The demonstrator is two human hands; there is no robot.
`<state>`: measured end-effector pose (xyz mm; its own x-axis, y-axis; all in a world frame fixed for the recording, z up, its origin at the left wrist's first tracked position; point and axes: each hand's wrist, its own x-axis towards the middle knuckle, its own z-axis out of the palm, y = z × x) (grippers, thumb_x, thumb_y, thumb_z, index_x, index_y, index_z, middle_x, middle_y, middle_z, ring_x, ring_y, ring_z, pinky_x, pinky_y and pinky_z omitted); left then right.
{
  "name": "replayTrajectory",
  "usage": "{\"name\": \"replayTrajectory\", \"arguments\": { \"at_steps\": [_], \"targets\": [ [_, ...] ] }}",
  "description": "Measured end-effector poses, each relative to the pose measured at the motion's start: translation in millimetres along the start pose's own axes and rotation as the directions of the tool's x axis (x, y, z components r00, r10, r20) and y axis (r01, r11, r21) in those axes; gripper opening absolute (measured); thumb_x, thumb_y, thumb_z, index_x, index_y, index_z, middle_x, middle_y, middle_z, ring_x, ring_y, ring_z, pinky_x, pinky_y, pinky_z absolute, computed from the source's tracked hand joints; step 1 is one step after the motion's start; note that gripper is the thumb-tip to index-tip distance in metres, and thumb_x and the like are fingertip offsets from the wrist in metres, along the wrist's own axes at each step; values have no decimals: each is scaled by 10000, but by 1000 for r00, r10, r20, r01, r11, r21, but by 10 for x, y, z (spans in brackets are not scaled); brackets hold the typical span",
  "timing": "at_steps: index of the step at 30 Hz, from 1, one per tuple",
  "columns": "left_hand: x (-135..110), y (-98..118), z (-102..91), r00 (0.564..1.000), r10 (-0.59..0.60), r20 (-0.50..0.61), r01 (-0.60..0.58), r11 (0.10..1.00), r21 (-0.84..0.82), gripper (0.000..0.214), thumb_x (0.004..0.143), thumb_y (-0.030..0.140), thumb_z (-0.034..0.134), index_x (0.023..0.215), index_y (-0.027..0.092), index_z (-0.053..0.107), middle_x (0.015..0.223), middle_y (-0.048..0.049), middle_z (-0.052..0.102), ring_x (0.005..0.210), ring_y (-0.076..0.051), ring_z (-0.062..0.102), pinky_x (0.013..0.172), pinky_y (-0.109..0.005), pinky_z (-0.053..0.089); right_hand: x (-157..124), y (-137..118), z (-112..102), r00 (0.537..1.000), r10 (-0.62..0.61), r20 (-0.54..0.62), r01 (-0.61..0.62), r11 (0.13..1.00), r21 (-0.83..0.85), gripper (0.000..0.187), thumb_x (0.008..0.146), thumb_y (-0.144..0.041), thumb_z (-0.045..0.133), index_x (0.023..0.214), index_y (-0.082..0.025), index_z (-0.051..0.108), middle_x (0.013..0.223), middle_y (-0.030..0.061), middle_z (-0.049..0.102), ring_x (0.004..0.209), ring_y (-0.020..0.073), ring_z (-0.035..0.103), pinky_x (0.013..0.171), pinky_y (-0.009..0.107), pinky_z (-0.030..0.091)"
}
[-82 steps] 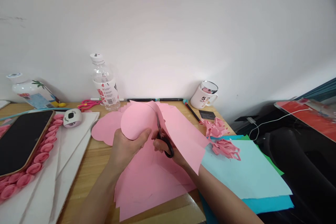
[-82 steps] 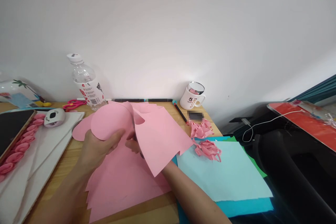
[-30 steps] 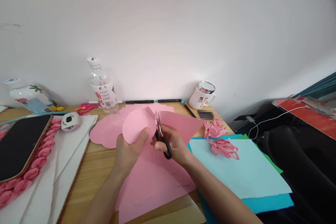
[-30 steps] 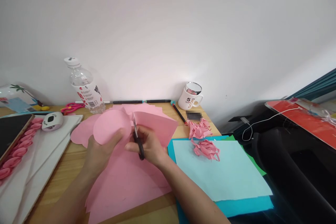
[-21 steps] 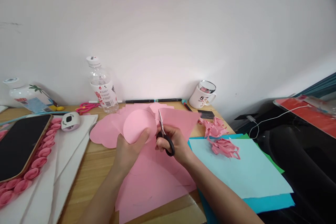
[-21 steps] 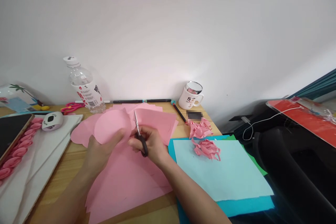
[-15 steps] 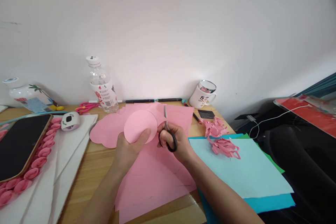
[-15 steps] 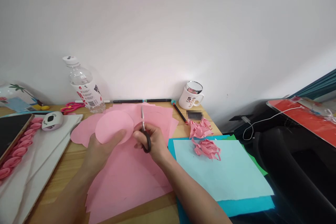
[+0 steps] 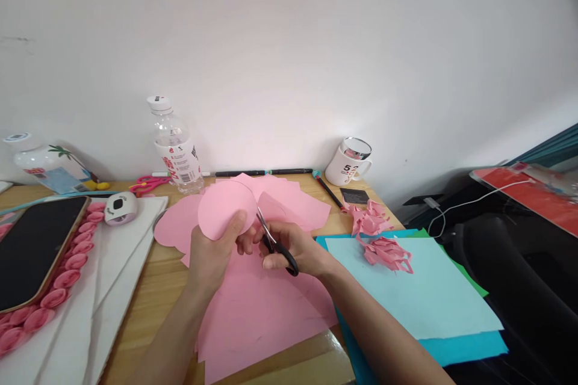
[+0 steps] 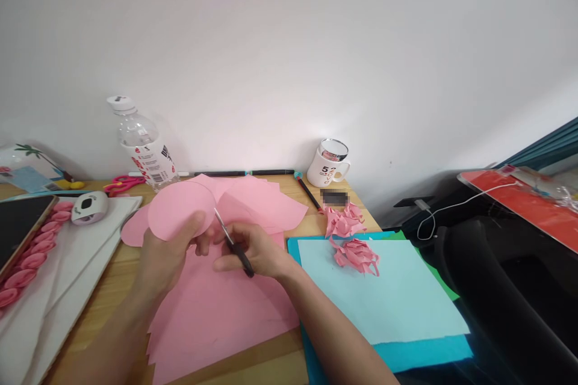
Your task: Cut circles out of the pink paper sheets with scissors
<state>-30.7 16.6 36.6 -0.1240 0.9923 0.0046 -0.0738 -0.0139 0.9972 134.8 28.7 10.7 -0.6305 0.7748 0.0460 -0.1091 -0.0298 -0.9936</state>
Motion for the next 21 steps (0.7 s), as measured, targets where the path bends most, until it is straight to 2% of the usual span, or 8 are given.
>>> {"name": "replayTrajectory", "arguments": {
  "at_steps": [3,6,12,21],
  "targets": [
    [-15,10,2,1000,-25,18,23,996,87,228,700,239,655,497,177,572,407,29,535,392,-104,469,441,-251,416,4,-22,14,1000,-9,-28,9,1000,-12,431,668,-473,768,917,-169,593,688,-28,481,635,118,420,575,251,340],
    [-35,33,8,998,-51,21,46,980,194,356,691,255,656,387,189,484,365,32,496,402,-98,473,454,-234,419,7,-62,15,997,4,-83,-5,1000,-14,467,617,-495,794,850,-156,574,717,-20,488,647,117,420,583,250,324],
    [-47,58,32,992,-106,67,83,956,281,423,696,306,621,332,200,433,335,31,455,376,-94,436,452,-243,413,-5,-107,20,985,38,-170,-35,999,24,493,586,-530,797,752,-168,507,679,-31,476,609,109,399,572,252,309],
    [-21,4,-13,995,-63,78,36,950,309,472,692,339,609,326,221,336,326,44,374,368,-88,389,446,-255,382,1,-107,26,982,70,-176,-66,997,27,515,526,-499,834,764,-170,518,692,-23,488,644,126,440,572,252,321]
  ]
}}
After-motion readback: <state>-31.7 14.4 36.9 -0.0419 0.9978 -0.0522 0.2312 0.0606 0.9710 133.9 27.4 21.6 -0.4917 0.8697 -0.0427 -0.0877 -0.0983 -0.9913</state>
